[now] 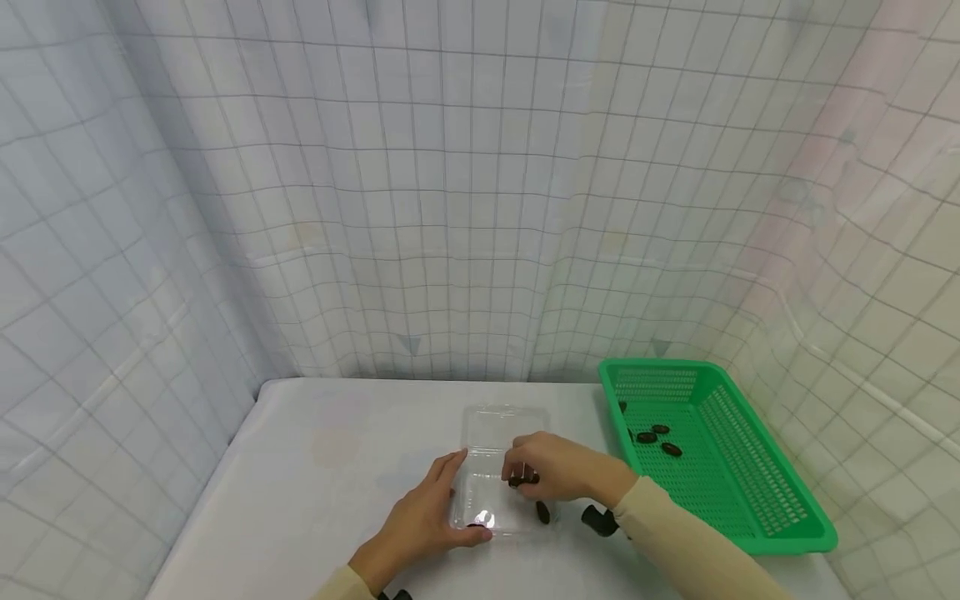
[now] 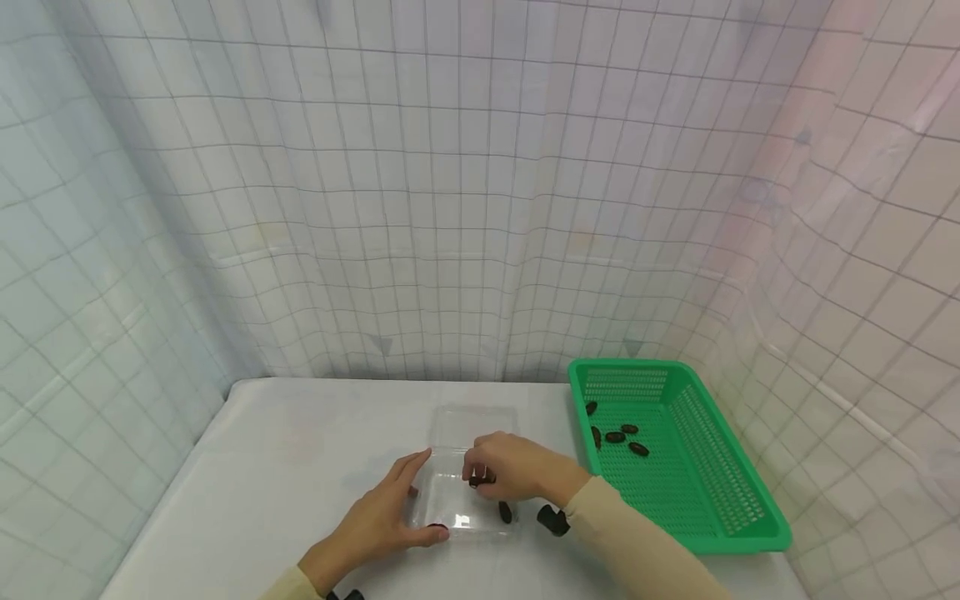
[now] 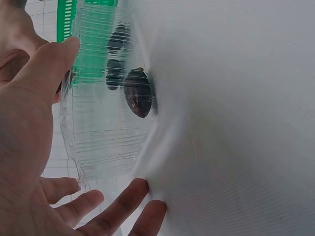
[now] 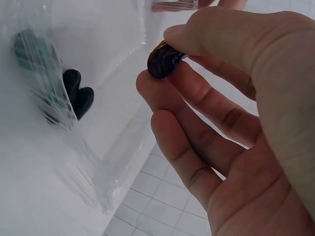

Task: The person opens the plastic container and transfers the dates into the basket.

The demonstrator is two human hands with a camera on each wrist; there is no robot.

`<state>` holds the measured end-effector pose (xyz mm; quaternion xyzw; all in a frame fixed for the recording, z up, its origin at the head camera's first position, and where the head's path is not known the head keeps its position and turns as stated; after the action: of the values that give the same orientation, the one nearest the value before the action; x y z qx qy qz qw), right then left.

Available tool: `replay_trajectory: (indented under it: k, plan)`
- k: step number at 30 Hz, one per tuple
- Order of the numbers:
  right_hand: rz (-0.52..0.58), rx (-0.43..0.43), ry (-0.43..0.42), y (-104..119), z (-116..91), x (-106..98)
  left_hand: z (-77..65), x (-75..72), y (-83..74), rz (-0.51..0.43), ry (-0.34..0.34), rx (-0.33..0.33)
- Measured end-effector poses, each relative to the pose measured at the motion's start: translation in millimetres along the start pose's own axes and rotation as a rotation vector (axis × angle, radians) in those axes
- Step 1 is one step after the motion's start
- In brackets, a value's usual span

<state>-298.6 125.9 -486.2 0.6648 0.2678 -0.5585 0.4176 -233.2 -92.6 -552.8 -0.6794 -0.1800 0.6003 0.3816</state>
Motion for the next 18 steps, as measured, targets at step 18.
replay_trajectory:
  k: [18]
  plan:
    - [0.0, 0.089, -0.184, -33.6, -44.8, -47.2, -0.8, -2.0, 8.9, -0.066, -0.019, -0.037]
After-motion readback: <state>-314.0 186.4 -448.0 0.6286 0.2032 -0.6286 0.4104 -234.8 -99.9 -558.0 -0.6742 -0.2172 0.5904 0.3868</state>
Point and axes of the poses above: each hand's wrist, its own z-axis towards the middle knuckle, its own x-axis out of the palm, y = z × x, the point moved 5 cm from there along z, towards the middle knuckle, and after that the axes turned 8 degrees about -z, right-handed, at the moved point
